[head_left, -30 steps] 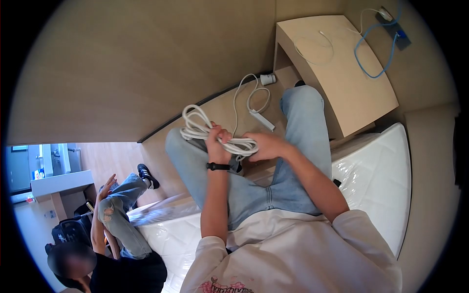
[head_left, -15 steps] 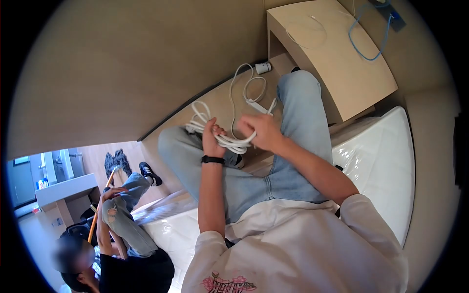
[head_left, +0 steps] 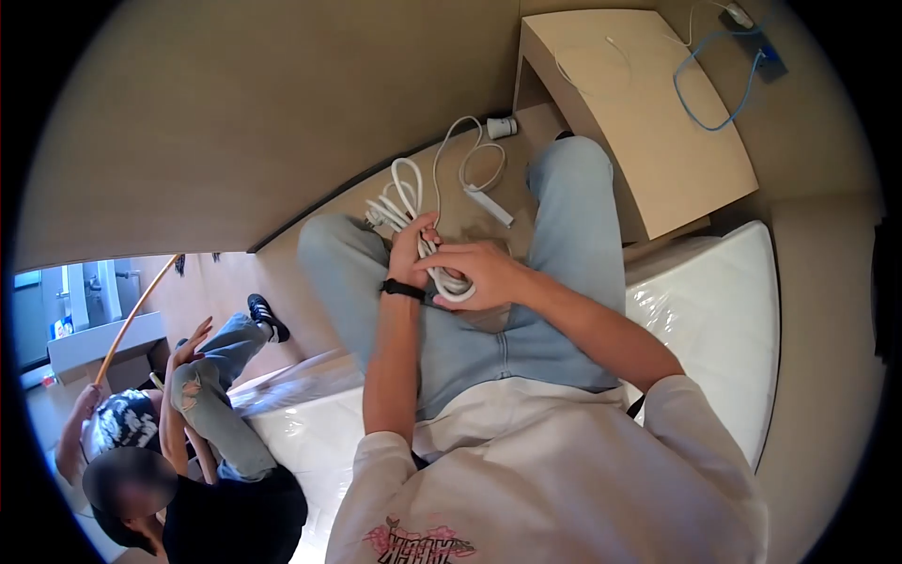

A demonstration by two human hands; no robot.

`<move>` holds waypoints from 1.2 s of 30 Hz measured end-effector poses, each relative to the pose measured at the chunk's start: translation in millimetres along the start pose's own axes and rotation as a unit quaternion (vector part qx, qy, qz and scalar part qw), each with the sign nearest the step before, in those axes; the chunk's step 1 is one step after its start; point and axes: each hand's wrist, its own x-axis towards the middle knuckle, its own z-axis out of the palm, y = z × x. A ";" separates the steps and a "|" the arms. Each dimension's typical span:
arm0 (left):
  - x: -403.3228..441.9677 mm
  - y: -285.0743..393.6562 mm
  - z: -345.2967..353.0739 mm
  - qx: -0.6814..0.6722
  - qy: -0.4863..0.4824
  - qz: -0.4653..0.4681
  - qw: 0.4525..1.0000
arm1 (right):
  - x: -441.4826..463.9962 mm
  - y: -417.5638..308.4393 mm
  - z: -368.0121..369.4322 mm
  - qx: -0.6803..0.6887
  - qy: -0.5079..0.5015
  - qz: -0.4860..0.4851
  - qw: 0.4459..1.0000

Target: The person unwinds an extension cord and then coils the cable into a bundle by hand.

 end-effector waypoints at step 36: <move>2.7 -18.9 -8.3 0.009 -0.231 -0.015 0.973 | 18.2 20.4 -3.4 -0.175 0.044 -0.075 0.981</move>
